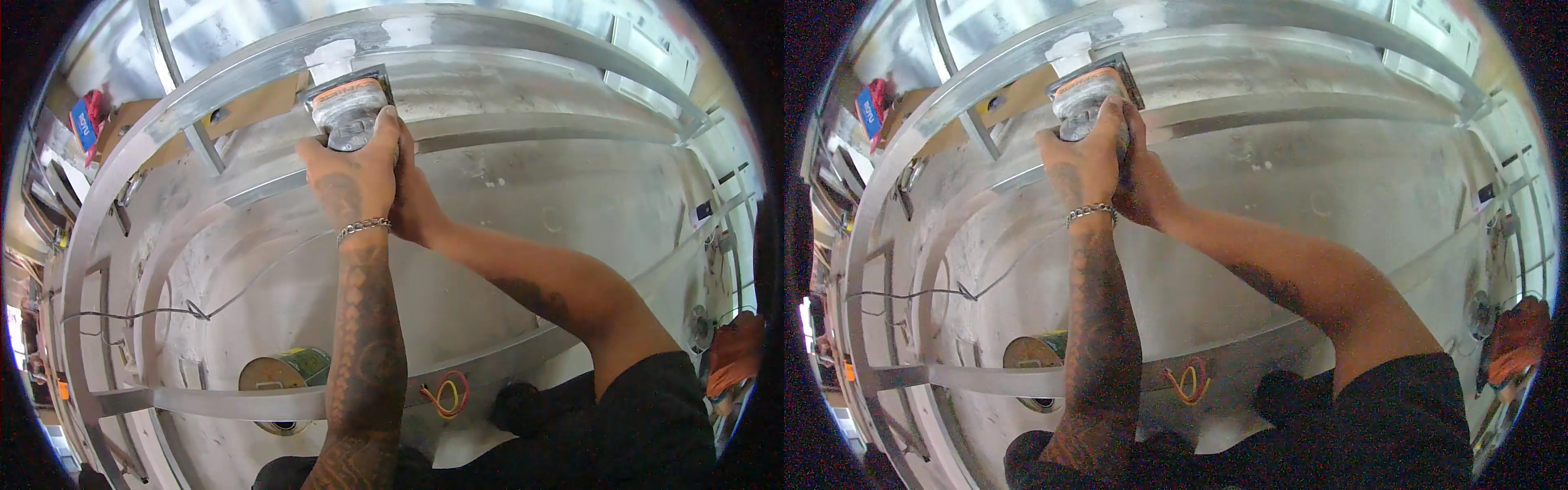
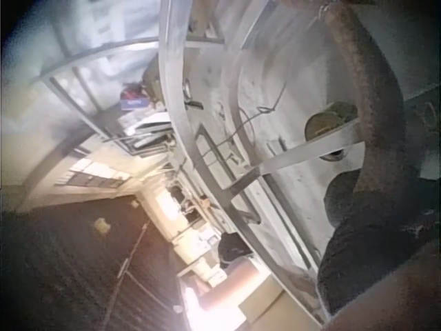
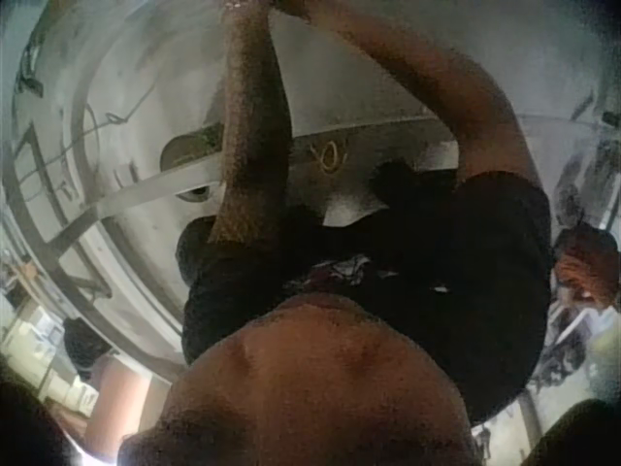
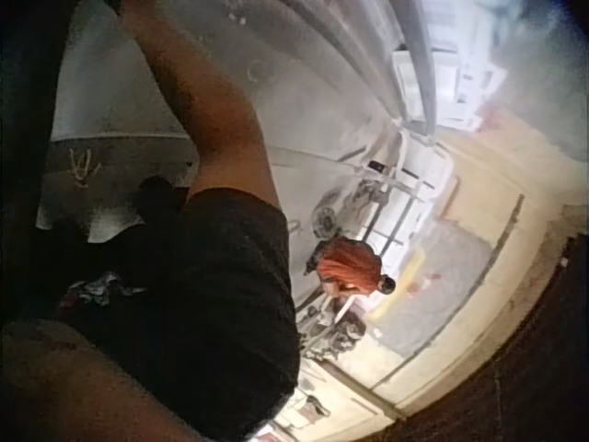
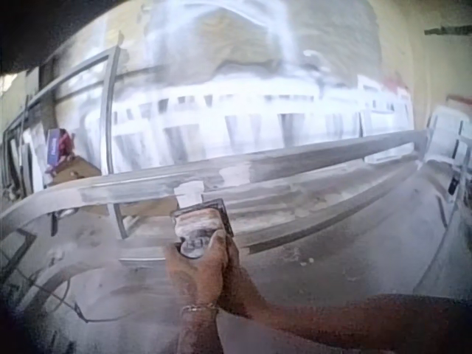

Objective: The person sands the surface of a curved metal frame using a power sander, moving the tool along the length of the metal to smooth the joints.

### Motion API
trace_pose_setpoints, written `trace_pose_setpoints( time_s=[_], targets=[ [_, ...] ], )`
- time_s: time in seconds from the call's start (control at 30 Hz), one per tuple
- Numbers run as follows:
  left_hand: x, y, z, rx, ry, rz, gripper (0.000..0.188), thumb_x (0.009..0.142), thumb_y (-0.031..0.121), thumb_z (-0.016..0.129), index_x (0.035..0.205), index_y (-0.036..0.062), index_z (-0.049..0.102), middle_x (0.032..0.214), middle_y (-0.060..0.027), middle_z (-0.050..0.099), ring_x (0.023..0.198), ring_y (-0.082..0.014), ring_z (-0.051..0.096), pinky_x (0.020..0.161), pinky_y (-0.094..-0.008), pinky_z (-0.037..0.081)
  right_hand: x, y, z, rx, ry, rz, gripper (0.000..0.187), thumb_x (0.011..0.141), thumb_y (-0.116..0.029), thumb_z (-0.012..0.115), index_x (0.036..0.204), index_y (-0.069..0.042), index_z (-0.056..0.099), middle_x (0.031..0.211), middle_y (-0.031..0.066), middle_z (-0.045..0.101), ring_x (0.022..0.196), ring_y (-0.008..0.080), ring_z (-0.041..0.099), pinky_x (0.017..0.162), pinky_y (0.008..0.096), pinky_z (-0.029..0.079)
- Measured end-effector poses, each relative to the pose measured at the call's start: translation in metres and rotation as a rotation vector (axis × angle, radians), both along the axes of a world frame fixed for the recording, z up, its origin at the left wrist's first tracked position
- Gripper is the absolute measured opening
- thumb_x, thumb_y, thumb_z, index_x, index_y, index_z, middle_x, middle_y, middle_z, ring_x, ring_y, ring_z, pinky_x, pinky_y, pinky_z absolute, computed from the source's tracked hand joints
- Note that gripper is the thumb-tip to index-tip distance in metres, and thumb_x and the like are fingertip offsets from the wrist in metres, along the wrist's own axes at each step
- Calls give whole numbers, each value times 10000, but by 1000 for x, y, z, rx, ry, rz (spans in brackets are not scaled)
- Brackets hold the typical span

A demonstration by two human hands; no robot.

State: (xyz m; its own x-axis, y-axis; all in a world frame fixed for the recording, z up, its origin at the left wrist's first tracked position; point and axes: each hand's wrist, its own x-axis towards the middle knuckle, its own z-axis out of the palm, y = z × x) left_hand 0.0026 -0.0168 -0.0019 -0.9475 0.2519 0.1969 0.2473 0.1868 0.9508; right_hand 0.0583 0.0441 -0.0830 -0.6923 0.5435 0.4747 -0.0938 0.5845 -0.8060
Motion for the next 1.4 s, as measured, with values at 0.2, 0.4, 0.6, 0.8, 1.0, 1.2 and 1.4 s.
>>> trace_pose_setpoints(
  time_s=[0.2, 0.4, 0.6, 0.8, 1.0, 1.2, 1.4],
  targets=[
    [5, -2, 2, -61, 5, 4, 863, 688, 503, 857, 1144, -142, 510, 1075, -332, 641, 1034, -423, 662, 911, -454, 514, 2, 1, -1, 78, -11, -19, 1122, 868, -253, 740, 1527, -115, -157, 1205, 377, 606, 1128, 542, 598, 937, 571, 491],
    [4, -2, 7, -27, 4, 15, 856, 689, 572, 836, 1106, -125, 567, 1104, -324, 658, 1044, -390, 673, 925, -430, 510, -5, 7, -3, -103, 13, 44, 1133, 855, -242, 755, 1530, -117, -146, 1205, 375, 608, 1126, 541, 600, 950, 573, 486],
    [4, -2, 5, -56, 16, 6, 840, 695, 516, 840, 1128, -131, 523, 1079, -333, 638, 1042, -440, 654, 914, -474, 512, 0, 5, 1, 82, 9, -10, 1136, 851, -254, 759, 1524, -96, -142, 1196, 373, 617, 1123, 536, 602, 952, 569, 489],
    [5, -4, 11, -12, -5, -2, 844, 700, 505, 839, 1142, -138, 518, 1121, -345, 625, 1067, -444, 646, 929, -474, 508, 1, 4, 9, 117, -25, -47, 1138, 845, -256, 768, 1531, -95, -125, 1234, 363, 605, 1145, 531, 595, 970, 555, 486],
    [6, -1, 5, 2, -34, -18, 852, 700, 495, 843, 1159, -143, 513, 1113, -344, 628, 1068, -441, 648, 941, -470, 506, 4, 7, 4, 132, -3, -22, 1124, 843, -253, 771, 1531, -98, -104, 1231, 372, 601, 1155, 533, 587, 971, 554, 487],
    [5, -4, 10, 25, -41, -33, 859, 699, 501, 844, 1159, -144, 511, 1107, -336, 630, 1070, -423, 651, 938, -460, 506, 1, 6, 8, 79, 1, -30, 1120, 844, -246, 770, 1532, -101, -102, 1205, 369, 615, 1143, 529, 598, 955, 561, 490],
    [5, -2, 6, 7, -20, -9, 847, 701, 506, 843, 1131, -148, 518, 1070, -330, 643, 1046, -420, 660, 918, -459, 514, 1, 9, 4, 205, 59, -14, 1124, 841, -233, 770, 1532, -105, -107, 1133, 364, 645, 1099, 530, 620, 927, 556, 505]
  ],
)
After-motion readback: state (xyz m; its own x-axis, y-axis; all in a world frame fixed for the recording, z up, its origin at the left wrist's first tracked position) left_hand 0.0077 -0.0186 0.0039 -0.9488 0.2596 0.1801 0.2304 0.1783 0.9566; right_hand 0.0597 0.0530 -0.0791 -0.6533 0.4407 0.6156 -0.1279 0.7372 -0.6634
